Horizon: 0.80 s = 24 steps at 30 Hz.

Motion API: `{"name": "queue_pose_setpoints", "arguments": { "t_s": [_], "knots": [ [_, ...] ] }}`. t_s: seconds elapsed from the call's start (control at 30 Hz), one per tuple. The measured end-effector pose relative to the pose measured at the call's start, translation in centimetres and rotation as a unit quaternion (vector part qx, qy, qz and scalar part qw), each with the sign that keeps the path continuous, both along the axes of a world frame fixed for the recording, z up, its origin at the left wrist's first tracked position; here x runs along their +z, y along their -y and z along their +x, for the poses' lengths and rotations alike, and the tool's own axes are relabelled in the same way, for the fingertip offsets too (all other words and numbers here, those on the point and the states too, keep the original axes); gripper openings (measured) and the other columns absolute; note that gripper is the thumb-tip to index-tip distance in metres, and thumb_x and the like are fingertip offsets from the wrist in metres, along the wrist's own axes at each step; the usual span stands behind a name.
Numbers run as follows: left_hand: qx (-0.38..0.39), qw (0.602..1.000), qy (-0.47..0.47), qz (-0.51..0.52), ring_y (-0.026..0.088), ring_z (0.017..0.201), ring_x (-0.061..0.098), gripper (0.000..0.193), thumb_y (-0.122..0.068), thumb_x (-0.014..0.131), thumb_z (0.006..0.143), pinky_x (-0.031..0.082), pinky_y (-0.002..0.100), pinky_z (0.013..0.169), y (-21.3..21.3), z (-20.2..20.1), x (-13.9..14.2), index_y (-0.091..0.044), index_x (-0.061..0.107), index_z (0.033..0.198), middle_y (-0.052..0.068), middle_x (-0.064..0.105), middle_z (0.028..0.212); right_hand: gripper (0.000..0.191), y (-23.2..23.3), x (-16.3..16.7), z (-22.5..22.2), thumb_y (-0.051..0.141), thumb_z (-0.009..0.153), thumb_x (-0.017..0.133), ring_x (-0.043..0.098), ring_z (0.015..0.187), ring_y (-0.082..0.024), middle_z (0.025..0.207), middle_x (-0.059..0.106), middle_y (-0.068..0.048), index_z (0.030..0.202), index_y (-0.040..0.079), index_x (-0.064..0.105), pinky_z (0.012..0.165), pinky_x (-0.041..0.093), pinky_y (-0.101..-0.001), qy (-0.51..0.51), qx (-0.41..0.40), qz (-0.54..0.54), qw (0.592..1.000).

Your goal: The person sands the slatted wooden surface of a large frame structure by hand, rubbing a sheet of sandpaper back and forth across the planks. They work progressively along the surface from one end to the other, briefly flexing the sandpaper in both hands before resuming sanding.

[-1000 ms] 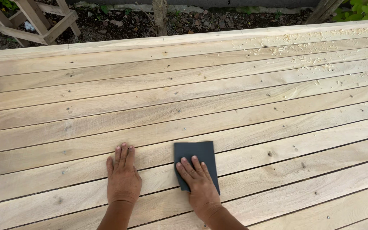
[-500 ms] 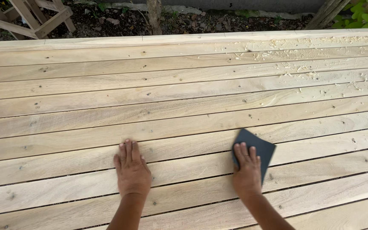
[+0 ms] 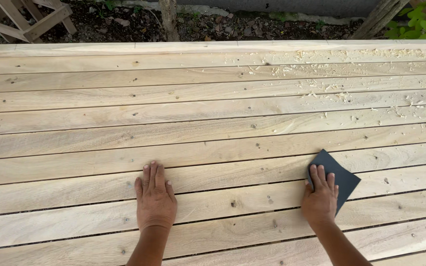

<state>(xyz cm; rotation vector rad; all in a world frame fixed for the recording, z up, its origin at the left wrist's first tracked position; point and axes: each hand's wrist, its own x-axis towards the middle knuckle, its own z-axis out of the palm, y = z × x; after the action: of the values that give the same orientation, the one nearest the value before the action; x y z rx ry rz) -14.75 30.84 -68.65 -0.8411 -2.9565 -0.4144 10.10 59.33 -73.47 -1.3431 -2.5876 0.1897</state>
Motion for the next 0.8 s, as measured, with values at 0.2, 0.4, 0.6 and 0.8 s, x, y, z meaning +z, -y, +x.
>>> {"name": "queue_pose_setpoints", "arguments": {
  "t_s": [0.2, 0.4, 0.6, 0.8],
  "knots": [
    [-0.001, 1.000, -0.011, -0.003, 0.022, 0.155, 0.023, 0.053, -0.026, 0.034, 0.103, 0.017, 0.045, 0.126, 0.1, 0.0, -0.1, -0.010, 0.037, 0.154, 0.006, 0.033, 0.165, 0.073, 16.8, -2.1, -7.2, 0.018, 0.094, 0.051, 0.001, 0.158, -0.029, 0.172, 0.018, -0.002, 0.163, 0.020, 0.026, 0.125, 0.002, -0.0467, 0.091, 0.276, -0.125, 0.949],
    [-0.007, 0.999, -0.009, -0.042, 0.020, 0.154, 0.021, 0.052, -0.028, 0.029, 0.105, 0.016, 0.045, 0.125, 0.1, -0.2, -0.7, -0.011, 0.034, 0.154, 0.005, 0.030, 0.165, 0.063, 6.5, -2.0, -0.7, 0.032, 0.096, 0.052, 0.016, 0.153, -0.027, 0.170, 0.026, 0.004, 0.156, 0.028, 0.035, 0.123, 0.012, -0.0469, 0.068, 0.267, -0.006, 0.961],
    [-0.009, 0.998, -0.007, -0.066, 0.020, 0.155, 0.019, 0.053, -0.029, 0.029, 0.104, 0.016, 0.043, 0.126, 0.0, -0.1, -0.9, -0.012, 0.033, 0.155, 0.003, 0.029, 0.166, 0.053, 1.9, -2.1, 2.7, 0.025, 0.106, 0.039, 0.011, 0.158, -0.027, 0.169, 0.023, 0.004, 0.159, 0.026, 0.033, 0.127, 0.012, -0.0458, 0.084, 0.038, -0.045, 0.995],
    [-0.010, 0.999, -0.001, -0.050, 0.019, 0.155, 0.018, 0.053, -0.029, 0.029, 0.104, 0.015, 0.043, 0.126, 0.1, -0.3, -0.7, -0.012, 0.033, 0.154, 0.004, 0.028, 0.166, 0.083, 14.2, -1.9, -2.4, 0.009, 0.089, 0.060, 0.010, 0.156, -0.028, 0.174, 0.020, 0.004, 0.164, 0.026, 0.028, 0.126, 0.009, -0.0459, 0.166, 0.275, -0.113, 0.940]
  ]
}}
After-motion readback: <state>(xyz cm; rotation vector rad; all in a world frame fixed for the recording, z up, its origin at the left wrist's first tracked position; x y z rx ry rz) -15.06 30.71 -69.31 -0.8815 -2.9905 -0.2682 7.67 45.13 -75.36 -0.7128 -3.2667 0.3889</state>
